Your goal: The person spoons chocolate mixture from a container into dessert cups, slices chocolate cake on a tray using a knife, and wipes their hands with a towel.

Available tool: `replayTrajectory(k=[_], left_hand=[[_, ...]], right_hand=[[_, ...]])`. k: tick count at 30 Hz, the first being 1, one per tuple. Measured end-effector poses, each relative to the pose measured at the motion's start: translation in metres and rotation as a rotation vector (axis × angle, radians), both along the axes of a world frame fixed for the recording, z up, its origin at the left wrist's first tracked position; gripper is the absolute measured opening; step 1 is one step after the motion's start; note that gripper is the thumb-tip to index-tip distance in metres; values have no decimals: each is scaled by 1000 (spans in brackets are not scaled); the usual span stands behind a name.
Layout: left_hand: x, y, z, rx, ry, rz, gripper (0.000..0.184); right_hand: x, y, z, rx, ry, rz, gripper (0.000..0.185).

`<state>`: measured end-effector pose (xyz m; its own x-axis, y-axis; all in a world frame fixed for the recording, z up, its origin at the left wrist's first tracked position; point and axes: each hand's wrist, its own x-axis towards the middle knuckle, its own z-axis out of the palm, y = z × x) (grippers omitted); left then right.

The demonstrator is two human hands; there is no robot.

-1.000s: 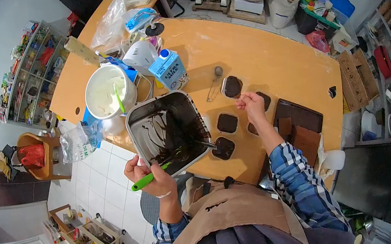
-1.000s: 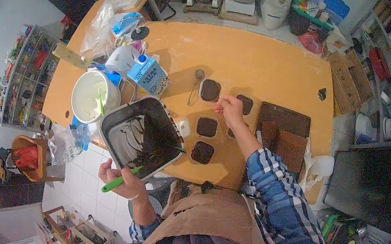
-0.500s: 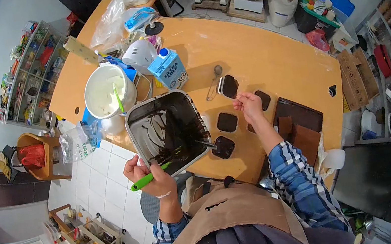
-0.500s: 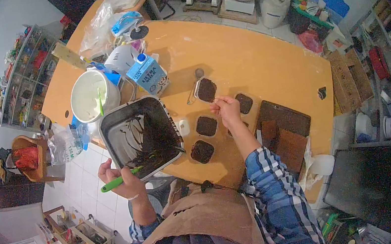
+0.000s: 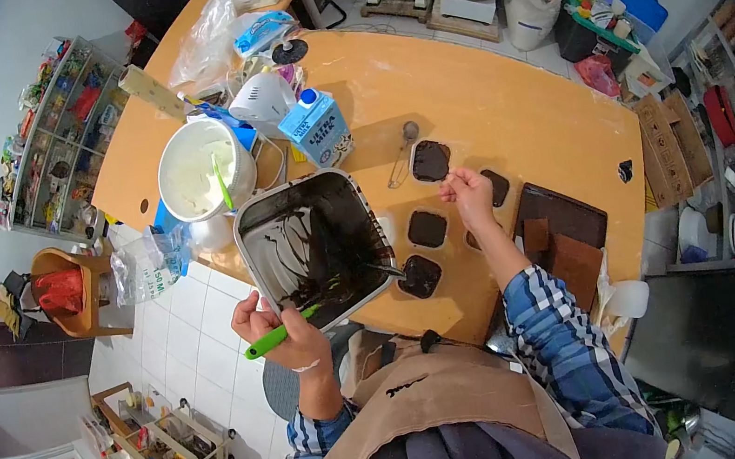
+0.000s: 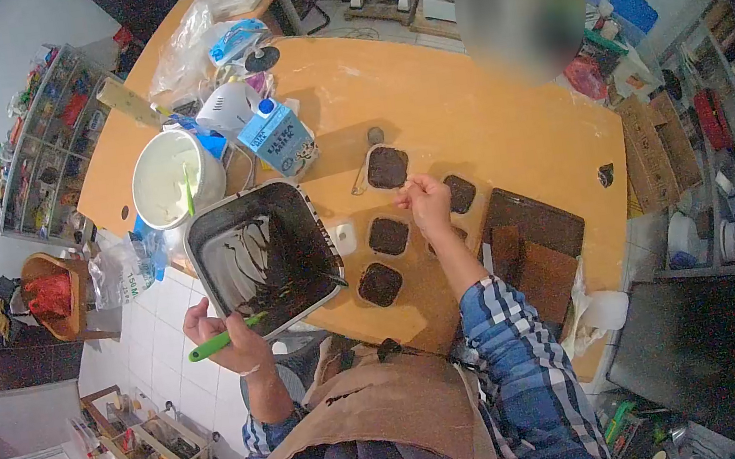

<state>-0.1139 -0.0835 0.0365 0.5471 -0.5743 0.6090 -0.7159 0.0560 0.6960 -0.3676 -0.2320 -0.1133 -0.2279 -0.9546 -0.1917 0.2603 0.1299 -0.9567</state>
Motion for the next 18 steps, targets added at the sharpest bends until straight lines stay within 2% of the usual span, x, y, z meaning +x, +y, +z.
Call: replayTrajectory(k=[10, 18], left_hand=[[-1, 0, -2, 22, 93, 13, 28], [1, -1, -3, 12, 75, 18, 28]], right_hand=[[-2, -1, 0, -22, 106, -24, 13], [-1, 0, 2, 39, 31, 3, 13]])
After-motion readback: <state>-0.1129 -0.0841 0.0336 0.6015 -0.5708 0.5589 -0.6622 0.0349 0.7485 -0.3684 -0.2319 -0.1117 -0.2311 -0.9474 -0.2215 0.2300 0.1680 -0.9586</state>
